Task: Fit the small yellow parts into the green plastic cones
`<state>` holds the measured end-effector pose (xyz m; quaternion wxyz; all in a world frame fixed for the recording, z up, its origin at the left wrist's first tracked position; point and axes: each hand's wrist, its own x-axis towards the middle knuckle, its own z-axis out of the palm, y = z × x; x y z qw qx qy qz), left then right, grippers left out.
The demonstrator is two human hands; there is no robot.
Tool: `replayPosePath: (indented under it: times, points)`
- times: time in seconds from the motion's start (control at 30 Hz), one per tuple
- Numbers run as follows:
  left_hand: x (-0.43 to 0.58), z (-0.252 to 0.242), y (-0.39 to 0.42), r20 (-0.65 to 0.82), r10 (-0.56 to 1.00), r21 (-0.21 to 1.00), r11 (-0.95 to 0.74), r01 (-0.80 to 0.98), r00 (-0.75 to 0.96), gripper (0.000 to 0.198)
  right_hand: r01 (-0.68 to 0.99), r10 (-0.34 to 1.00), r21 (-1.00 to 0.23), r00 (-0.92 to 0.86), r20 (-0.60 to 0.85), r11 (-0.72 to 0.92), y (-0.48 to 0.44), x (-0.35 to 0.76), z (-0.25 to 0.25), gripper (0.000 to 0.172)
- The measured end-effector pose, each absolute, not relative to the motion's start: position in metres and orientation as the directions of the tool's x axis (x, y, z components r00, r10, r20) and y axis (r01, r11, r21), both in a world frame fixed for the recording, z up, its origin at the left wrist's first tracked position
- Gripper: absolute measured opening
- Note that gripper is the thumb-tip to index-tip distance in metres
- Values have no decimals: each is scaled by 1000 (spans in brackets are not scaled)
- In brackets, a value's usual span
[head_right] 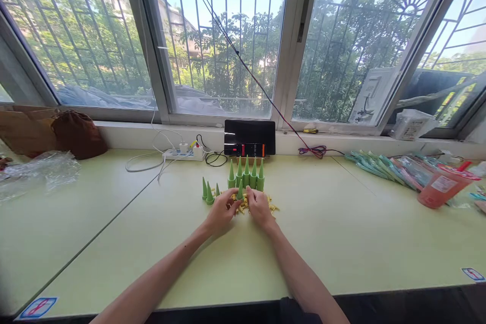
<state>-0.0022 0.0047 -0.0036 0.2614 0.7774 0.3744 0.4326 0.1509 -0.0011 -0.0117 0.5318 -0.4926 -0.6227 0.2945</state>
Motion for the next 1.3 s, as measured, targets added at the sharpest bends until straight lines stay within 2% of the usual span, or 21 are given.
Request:
replayPosePath:
  times: [0.13,0.33,0.53,1.0,1.3]
  points:
    - [-1,-3,5,459,824,768,-557,317,333,31,291,923,-889,48,383,354,-4,150,-8,52]
    - [-2,1,6,421,864,823,-493,284,277,31,263,900,-878,69,431,401,-6,150,-5,36]
    - [0,3,4,397,876,838,-467,282,272,31,206,903,-890,54,426,407,-4,152,-7,27]
    - [-3,-4,6,423,861,803,-501,323,282,36,252,910,-882,12,414,398,-2,158,-11,29]
    - [-3,-8,8,420,857,812,-501,299,298,41,382,895,-829,10,447,409,-3,160,-8,36]
